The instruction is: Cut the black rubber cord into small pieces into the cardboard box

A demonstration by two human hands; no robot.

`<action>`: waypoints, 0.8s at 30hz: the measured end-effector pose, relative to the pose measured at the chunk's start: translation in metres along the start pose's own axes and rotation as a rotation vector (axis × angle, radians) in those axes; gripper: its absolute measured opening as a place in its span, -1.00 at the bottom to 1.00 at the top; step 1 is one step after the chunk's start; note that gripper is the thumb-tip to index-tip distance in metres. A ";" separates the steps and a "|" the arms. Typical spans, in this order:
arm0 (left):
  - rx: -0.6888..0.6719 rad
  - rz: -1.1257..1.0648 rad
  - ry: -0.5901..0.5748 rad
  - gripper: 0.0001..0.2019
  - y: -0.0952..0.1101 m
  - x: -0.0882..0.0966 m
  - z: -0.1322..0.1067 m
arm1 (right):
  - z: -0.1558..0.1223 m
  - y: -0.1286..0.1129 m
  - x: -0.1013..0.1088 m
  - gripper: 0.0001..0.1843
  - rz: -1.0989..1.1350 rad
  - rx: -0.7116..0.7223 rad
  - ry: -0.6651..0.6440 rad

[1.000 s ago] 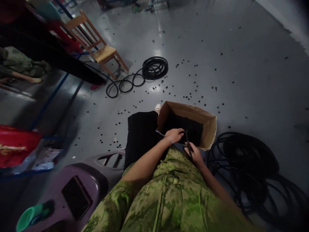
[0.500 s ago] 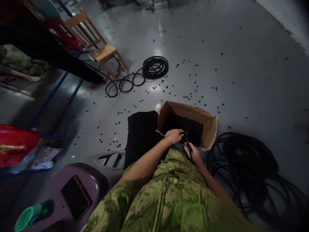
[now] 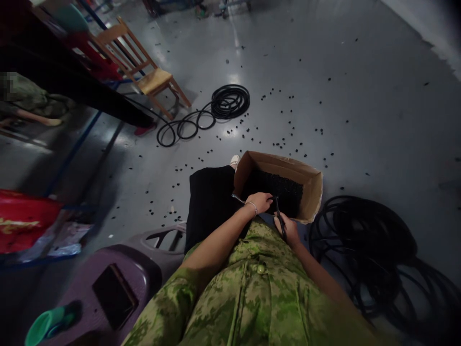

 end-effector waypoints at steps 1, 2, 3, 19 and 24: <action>0.003 0.004 0.001 -0.62 0.000 0.000 0.000 | 0.001 0.001 -0.001 -0.55 -0.011 0.005 0.001; 0.006 0.010 0.001 -0.62 0.000 0.000 0.001 | 0.001 0.002 -0.002 -0.55 -0.021 0.012 0.003; 0.008 0.017 0.001 -0.62 0.000 0.000 0.001 | 0.002 0.003 -0.003 -0.55 -0.026 0.017 0.005; -0.037 0.087 -0.001 -0.64 0.003 -0.003 0.000 | -0.001 -0.003 0.002 -0.58 0.033 -0.034 0.006; -0.131 0.106 -0.048 -0.65 0.010 -0.005 -0.003 | -0.004 -0.001 0.003 -0.56 0.074 -0.066 0.006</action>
Point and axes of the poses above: each hand's wrist, its own z-axis towards the middle knuckle, its own x-axis out of the back of the hand, y = z × x, the point moved 3 cm from there along z, towards the middle knuckle
